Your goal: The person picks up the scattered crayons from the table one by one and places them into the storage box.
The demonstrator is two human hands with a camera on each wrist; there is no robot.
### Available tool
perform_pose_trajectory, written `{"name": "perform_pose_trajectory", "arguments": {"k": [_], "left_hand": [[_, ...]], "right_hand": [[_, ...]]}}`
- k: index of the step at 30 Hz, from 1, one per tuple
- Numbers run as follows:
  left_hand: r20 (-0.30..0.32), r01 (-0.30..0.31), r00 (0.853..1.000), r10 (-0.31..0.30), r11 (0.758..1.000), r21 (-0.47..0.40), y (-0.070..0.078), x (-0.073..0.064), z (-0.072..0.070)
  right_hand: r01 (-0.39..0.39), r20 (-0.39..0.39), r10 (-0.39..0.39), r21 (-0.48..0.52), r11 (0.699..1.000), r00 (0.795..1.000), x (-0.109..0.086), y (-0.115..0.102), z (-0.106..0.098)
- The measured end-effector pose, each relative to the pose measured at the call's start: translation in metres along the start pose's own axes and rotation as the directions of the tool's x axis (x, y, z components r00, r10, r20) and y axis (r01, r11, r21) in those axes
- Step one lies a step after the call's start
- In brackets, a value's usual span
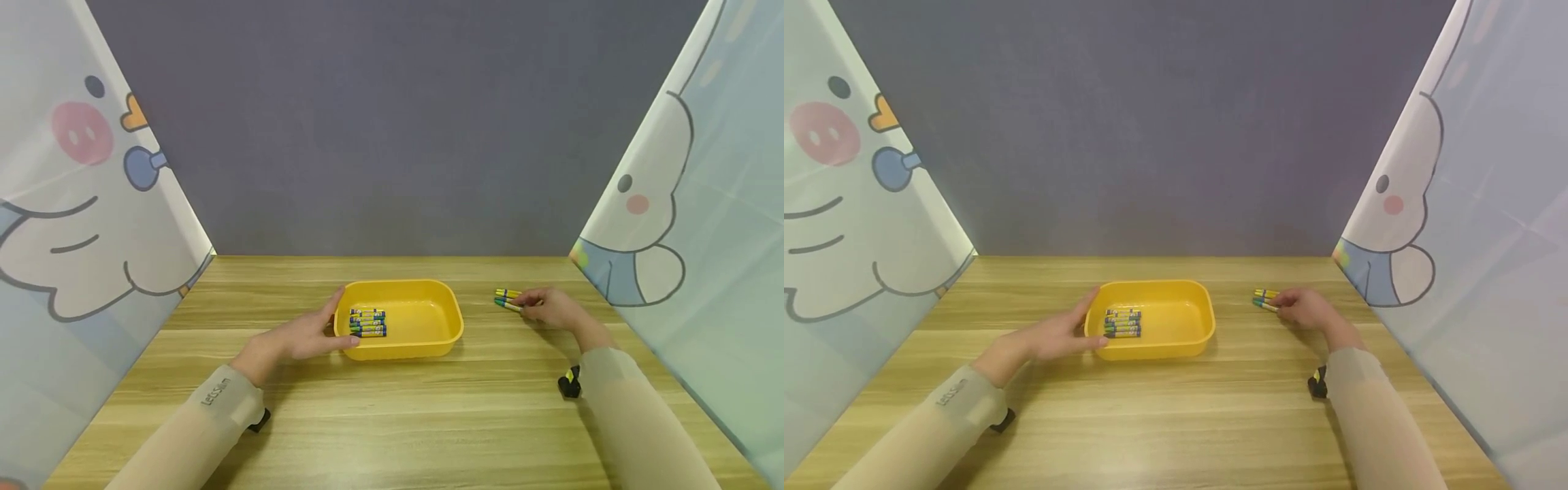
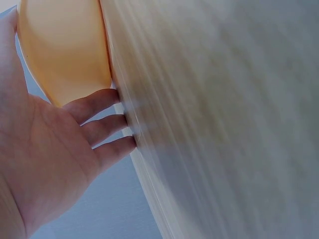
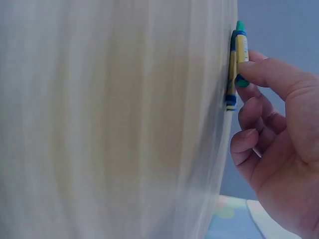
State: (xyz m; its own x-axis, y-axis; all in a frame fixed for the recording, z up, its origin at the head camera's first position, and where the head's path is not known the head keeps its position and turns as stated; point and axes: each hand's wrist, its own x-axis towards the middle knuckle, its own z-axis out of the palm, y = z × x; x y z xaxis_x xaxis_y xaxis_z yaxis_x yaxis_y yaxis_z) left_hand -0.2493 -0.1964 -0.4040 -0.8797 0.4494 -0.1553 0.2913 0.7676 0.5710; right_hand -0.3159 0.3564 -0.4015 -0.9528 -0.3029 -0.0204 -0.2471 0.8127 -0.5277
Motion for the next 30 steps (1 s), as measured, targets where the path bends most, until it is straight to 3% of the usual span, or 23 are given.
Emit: {"name": "perform_pose_trajectory", "arguments": {"k": [7, 16, 24, 30], "left_hand": [[0.000, -0.006, 1.000, 0.006, 1.000, -0.018, 0.000, 0.001, 0.000], [0.003, -0.007, 1.000, 0.008, 1.000, -0.022, 0.000, 0.001, -0.001], [0.006, 0.001, 1.000, -0.001, 1.000, -0.009, 0.001, 0.001, -0.001], [0.010, 0.010, 1.000, -0.010, 1.000, -0.016, 0.003, -0.001, -0.002]], "right_hand": [[0.043, -0.043, -0.041, 0.030, 0.999, 0.998, 0.007, -0.024, 0.002], [0.096, -0.029, -0.094, 0.080, 0.992, 0.995, 0.023, -0.076, 0.002], [0.165, -0.004, -0.166, 0.139, 0.976, 0.986, 0.042, -0.124, 0.020], [0.203, 0.023, -0.211, 0.194, 0.960, 0.977, 0.057, -0.148, 0.040]]}}
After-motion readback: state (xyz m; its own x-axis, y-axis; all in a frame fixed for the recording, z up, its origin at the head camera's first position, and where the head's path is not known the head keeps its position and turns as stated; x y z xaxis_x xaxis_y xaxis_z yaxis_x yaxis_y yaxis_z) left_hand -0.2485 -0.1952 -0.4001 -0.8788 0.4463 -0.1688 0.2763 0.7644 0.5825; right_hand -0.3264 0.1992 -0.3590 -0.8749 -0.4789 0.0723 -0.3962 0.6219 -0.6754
